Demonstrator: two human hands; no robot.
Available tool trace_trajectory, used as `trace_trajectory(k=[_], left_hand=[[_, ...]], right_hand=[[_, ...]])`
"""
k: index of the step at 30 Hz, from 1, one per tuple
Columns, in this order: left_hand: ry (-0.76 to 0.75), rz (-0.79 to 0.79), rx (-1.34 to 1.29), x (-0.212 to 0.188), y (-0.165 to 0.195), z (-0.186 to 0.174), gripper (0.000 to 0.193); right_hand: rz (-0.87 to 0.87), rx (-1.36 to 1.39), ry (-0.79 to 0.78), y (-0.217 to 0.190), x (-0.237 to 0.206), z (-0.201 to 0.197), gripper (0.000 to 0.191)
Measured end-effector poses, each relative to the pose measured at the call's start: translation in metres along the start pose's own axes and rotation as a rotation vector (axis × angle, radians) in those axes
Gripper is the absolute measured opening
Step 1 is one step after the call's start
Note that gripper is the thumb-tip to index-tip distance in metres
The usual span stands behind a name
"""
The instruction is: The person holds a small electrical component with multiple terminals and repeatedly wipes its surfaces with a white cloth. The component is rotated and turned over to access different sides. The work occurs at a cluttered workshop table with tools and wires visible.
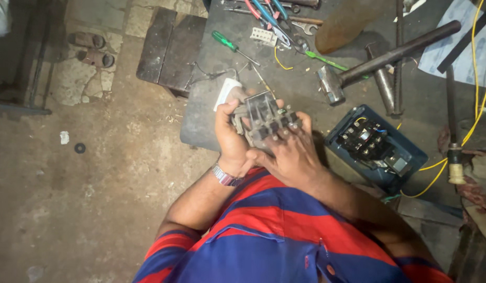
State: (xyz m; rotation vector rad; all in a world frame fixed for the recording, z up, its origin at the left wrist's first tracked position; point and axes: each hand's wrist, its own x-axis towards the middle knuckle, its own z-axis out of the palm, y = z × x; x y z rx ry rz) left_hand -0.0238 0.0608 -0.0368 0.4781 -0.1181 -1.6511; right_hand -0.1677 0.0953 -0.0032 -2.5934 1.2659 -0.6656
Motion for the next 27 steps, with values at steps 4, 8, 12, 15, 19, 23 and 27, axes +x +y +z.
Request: trace_trajectory(k=[4, 8, 12, 15, 19, 23, 27], left_hand=[[-0.050, -0.125, -0.019, 0.001, 0.005, 0.009, 0.042], [-0.057, -0.085, 0.017, 0.001, 0.005, 0.011, 0.036], [-0.114, -0.130, -0.064, 0.002, 0.001, 0.007, 0.037], [-0.155, -0.054, -0.090, 0.002, -0.004, 0.005, 0.030], [-0.209, -0.044, -0.088, 0.003, -0.007, 0.005, 0.031], [-0.078, -0.101, -0.032, 0.004, -0.007, 0.008, 0.041], [-0.086, -0.145, 0.036, 0.005, -0.006, 0.011, 0.045]], right_hand=[[0.056, 0.059, -0.067, 0.001, -0.005, -0.001, 0.055], [0.030, 0.039, 0.037, 0.002, -0.006, -0.001, 0.051], [0.044, 0.044, -0.003, 0.001, -0.005, -0.002, 0.048], [0.031, 0.061, 0.057, 0.003, -0.005, -0.004, 0.048], [0.033, 0.047, 0.039, 0.006, -0.009, -0.003, 0.055], [0.059, 0.030, 0.000, 0.008, -0.010, -0.001, 0.053], [0.026, 0.036, 0.080, 0.009, -0.010, 0.001, 0.056]])
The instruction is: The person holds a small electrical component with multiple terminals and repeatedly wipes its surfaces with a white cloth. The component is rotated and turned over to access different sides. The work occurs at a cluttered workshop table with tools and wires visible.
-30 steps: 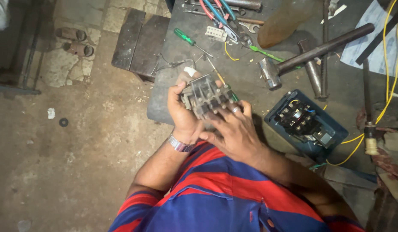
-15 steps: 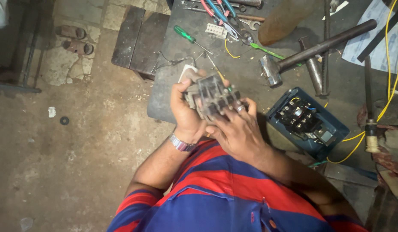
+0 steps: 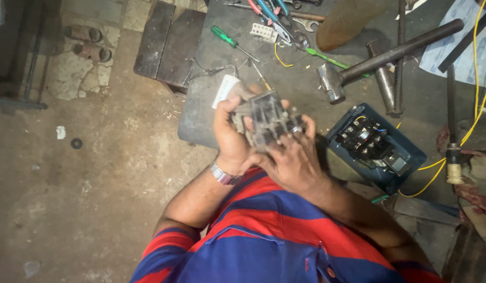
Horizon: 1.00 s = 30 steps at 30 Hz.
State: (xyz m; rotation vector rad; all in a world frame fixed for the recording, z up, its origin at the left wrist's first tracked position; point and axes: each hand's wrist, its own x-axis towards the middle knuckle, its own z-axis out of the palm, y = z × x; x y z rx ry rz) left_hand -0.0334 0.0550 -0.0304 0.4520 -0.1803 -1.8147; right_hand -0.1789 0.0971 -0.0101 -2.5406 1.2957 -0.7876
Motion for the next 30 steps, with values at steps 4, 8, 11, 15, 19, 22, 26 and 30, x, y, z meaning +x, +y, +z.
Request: trace_trajectory(k=[4, 8, 11, 15, 19, 22, 26, 30], left_hand=[[0.037, -0.005, -0.059, 0.000, 0.000, 0.000, 0.041], [0.024, 0.039, -0.079, 0.001, -0.004, -0.002, 0.036], [0.058, 0.003, -0.118, 0.002, -0.005, -0.002, 0.040], [0.021, 0.017, 0.005, 0.002, -0.005, 0.001, 0.041], [-0.042, 0.048, -0.088, 0.005, 0.000, 0.004, 0.037], [-0.044, 0.057, -0.078, 0.004, -0.003, 0.006, 0.035], [-0.002, 0.019, -0.035, 0.000, -0.009, 0.007, 0.038], [-0.069, 0.060, -0.059, 0.001, -0.018, 0.007, 0.028]], right_hand=[[0.014, -0.033, -0.032, 0.001, 0.000, 0.000, 0.058], [0.071, -0.003, -0.128, 0.001, -0.001, -0.001, 0.061], [0.036, -0.011, -0.123, -0.001, -0.002, -0.001, 0.058], [-0.011, -0.065, 0.009, 0.001, -0.002, -0.002, 0.057], [0.031, -0.051, -0.066, -0.002, -0.003, -0.002, 0.047], [-0.003, 0.011, 0.041, -0.001, -0.003, -0.003, 0.040], [-0.094, 0.122, 0.172, 0.006, -0.001, -0.010, 0.024], [-0.133, 0.143, 0.293, 0.012, 0.002, -0.018, 0.014]])
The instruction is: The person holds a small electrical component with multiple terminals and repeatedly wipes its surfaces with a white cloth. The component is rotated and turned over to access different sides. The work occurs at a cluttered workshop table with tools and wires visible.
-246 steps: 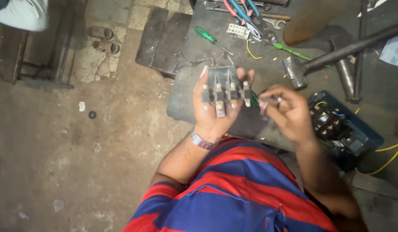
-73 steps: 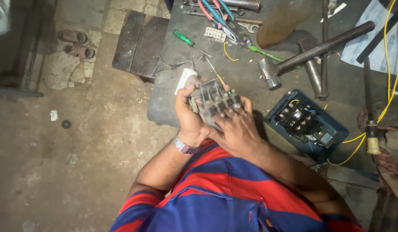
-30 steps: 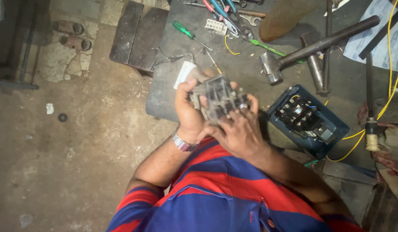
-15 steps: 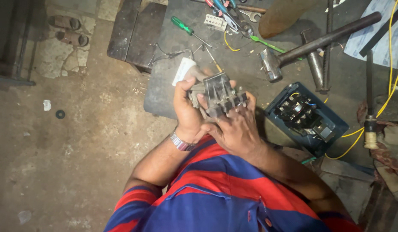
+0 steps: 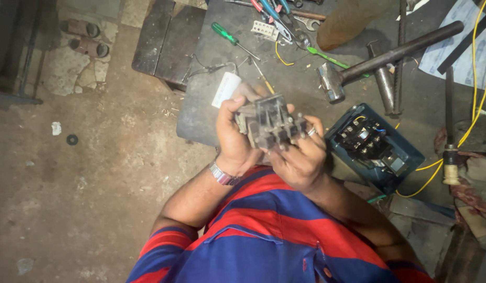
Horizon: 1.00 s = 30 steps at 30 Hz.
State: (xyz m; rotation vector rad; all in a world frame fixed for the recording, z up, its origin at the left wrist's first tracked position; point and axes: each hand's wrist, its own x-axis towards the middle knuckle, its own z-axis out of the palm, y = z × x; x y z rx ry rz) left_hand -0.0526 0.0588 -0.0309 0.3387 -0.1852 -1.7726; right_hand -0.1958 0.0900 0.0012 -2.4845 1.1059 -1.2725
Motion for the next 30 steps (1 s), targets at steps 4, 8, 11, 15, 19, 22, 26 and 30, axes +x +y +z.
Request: trace_trajectory(k=[4, 8, 11, 15, 19, 22, 26, 30], left_hand=[[-0.038, 0.026, 0.058, 0.001, -0.002, 0.004, 0.030], [0.157, -0.049, -0.008, 0.004, 0.010, 0.012, 0.026], [0.089, 0.037, 0.084, 0.005, 0.007, 0.020, 0.028], [-0.081, 0.098, 0.190, 0.004, 0.006, 0.023, 0.031], [0.115, 0.000, 0.098, 0.003, 0.005, 0.022, 0.033], [-0.058, 0.112, 0.107, 0.002, 0.005, 0.022, 0.027], [-0.033, 0.071, 0.074, 0.003, 0.010, 0.023, 0.028], [0.090, -0.050, 0.048, 0.003, 0.014, 0.023, 0.034]], right_hand=[[0.053, 0.051, -0.009, -0.004, 0.004, 0.003, 0.019], [0.101, 0.020, -0.099, -0.012, 0.005, 0.002, 0.027], [0.149, -0.033, -0.155, -0.012, 0.004, 0.000, 0.038], [0.178, -0.014, -0.163, -0.011, 0.003, 0.001, 0.037], [0.167, -0.015, -0.157, -0.009, 0.003, 0.004, 0.038], [0.177, 0.066, -0.170, -0.008, 0.005, 0.002, 0.040], [0.092, 0.046, -0.143, -0.011, 0.008, -0.001, 0.054], [0.112, 0.173, -0.082, -0.012, 0.004, 0.001, 0.035]])
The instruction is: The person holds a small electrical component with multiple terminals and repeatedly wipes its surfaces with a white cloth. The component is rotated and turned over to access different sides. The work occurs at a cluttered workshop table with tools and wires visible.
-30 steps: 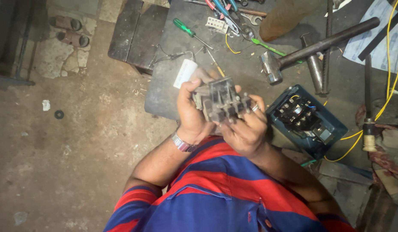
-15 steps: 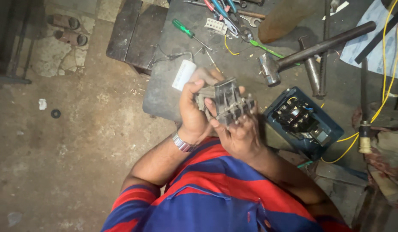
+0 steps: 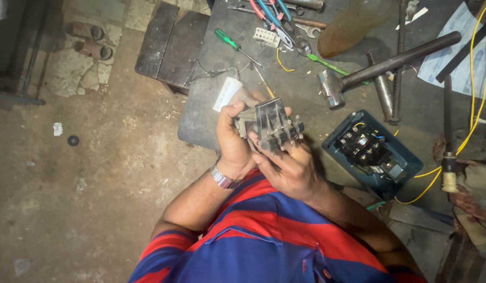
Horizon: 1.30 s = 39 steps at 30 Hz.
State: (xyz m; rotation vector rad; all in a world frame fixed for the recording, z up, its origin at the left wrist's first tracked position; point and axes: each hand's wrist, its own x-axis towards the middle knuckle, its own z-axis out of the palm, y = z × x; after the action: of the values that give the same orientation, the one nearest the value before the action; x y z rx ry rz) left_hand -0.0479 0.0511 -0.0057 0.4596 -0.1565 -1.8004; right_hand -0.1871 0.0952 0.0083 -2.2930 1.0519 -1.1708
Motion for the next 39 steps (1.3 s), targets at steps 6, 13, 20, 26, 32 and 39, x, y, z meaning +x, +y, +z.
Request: trace_trajectory(k=[6, 13, 20, 26, 32, 39], left_hand=[[-0.127, 0.045, -0.101, 0.003, -0.005, -0.009, 0.026], [-0.157, 0.153, 0.017, -0.002, -0.020, -0.017, 0.030], [0.008, 0.049, 0.002, 0.001, -0.003, -0.012, 0.034], [-0.120, 0.215, 0.075, 0.001, -0.003, -0.004, 0.030], [-0.084, 0.224, 0.055, 0.003, 0.008, -0.001, 0.032], [-0.014, 0.270, -0.009, 0.004, 0.020, 0.003, 0.028]], right_hand=[[0.087, -0.080, 0.057, 0.011, -0.013, 0.000, 0.011], [0.089, 0.024, 0.193, 0.007, -0.001, 0.011, 0.016], [0.039, -0.025, 0.076, -0.002, 0.013, 0.005, 0.023], [0.154, 0.085, 0.043, 0.001, 0.016, 0.009, 0.025], [0.032, 0.006, -0.014, -0.002, 0.021, 0.007, 0.032], [0.027, -0.093, -0.139, -0.006, 0.025, 0.008, 0.042]])
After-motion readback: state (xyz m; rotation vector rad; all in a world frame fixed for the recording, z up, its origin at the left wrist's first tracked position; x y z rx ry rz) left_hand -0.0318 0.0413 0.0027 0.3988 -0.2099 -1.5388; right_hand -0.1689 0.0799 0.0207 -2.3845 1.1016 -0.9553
